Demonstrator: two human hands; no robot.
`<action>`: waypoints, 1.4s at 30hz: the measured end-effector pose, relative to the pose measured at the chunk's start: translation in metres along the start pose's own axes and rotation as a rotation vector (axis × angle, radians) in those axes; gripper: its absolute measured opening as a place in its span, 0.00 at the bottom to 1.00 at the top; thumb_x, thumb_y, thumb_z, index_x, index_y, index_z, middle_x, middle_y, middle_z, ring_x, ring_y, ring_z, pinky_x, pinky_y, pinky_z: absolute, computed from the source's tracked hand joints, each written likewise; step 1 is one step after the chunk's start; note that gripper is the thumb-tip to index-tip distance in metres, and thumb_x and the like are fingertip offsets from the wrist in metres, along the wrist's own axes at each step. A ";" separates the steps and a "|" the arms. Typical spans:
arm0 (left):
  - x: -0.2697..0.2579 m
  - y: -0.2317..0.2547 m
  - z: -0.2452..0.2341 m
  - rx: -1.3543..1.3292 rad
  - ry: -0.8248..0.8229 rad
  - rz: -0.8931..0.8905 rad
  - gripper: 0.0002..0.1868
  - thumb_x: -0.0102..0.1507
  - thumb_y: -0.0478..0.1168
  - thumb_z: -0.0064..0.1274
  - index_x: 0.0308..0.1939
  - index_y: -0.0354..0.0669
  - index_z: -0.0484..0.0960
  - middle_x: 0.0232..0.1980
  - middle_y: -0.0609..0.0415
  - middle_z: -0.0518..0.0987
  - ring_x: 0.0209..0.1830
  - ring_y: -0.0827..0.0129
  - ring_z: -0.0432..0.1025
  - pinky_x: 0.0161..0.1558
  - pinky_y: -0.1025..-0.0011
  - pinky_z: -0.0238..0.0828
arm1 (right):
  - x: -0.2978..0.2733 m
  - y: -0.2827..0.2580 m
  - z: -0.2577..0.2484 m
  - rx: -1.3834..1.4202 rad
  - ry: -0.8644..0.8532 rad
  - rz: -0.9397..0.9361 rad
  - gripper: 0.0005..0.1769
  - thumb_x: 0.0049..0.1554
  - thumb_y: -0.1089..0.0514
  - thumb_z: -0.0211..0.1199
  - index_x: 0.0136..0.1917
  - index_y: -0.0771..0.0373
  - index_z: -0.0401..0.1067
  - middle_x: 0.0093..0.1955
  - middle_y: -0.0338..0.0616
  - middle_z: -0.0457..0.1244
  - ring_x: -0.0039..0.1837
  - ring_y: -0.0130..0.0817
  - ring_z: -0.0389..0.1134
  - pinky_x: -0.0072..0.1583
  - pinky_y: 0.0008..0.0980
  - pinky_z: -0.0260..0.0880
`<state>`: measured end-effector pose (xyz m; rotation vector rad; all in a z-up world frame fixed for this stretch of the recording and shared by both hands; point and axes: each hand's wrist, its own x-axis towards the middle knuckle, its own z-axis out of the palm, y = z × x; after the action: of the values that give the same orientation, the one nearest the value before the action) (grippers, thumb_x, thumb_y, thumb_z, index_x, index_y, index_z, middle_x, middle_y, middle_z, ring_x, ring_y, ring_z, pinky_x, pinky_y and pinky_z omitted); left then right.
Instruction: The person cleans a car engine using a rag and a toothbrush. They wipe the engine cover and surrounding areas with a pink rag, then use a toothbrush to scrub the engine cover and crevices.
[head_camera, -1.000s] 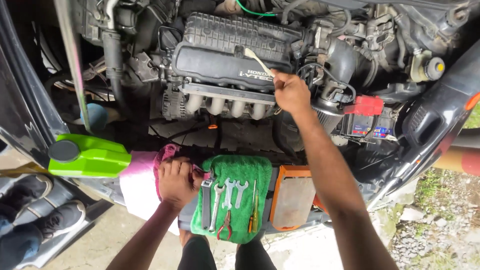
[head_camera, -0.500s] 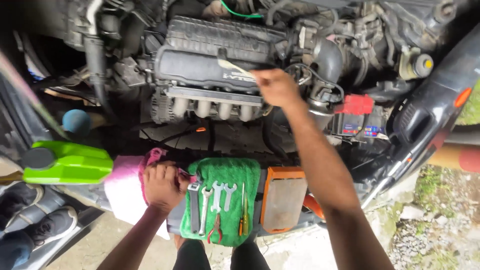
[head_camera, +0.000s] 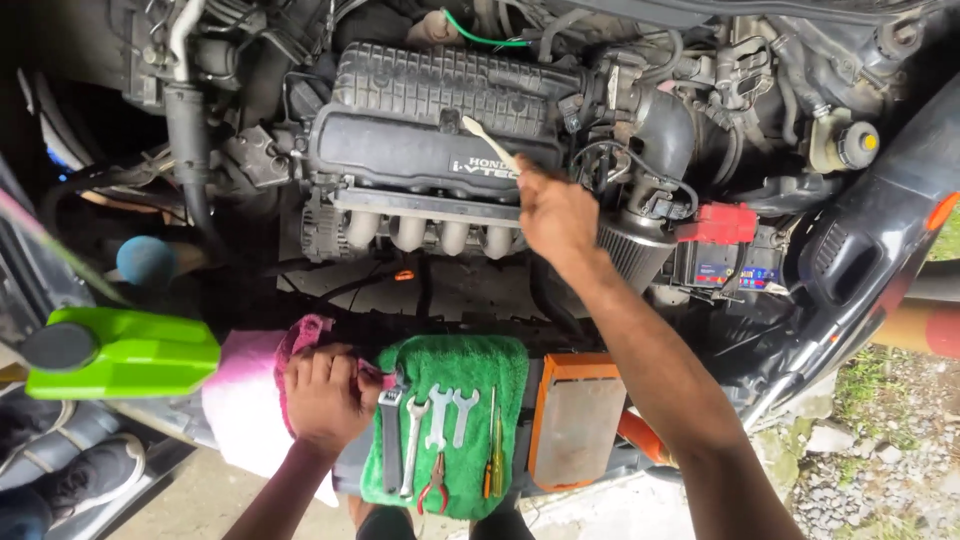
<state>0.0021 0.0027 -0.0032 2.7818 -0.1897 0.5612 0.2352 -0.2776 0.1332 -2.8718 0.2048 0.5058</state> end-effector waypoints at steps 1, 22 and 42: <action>0.006 0.005 -0.014 0.031 -0.062 0.004 0.14 0.58 0.51 0.37 0.29 0.47 0.71 0.32 0.54 0.70 0.32 0.61 0.63 0.41 0.62 0.61 | 0.000 -0.005 -0.011 0.007 -0.062 -0.013 0.15 0.57 0.68 0.52 0.52 0.50 0.71 0.30 0.36 0.62 0.22 0.25 0.57 0.21 0.19 0.62; 0.008 0.002 -0.010 -0.061 -0.106 -0.068 0.12 0.53 0.50 0.41 0.28 0.47 0.72 0.34 0.54 0.70 0.34 0.58 0.63 0.42 0.60 0.59 | 0.027 0.027 0.024 0.240 0.106 -0.048 0.19 0.62 0.55 0.44 0.62 0.53 0.69 0.28 0.42 0.66 0.22 0.31 0.60 0.22 0.31 0.63; 0.019 0.031 -0.017 -0.072 -0.172 -0.319 0.14 0.39 0.43 0.54 0.27 0.57 0.68 0.33 0.63 0.71 0.35 0.66 0.70 0.55 0.63 0.62 | 0.006 0.013 0.044 0.231 0.168 0.078 0.14 0.55 0.45 0.52 0.52 0.29 0.73 0.37 0.49 0.69 0.47 0.54 0.70 0.52 0.53 0.71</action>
<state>0.0078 -0.0228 0.0271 2.7109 0.1922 0.2319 0.2243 -0.2798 0.0880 -2.6869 0.3782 0.2354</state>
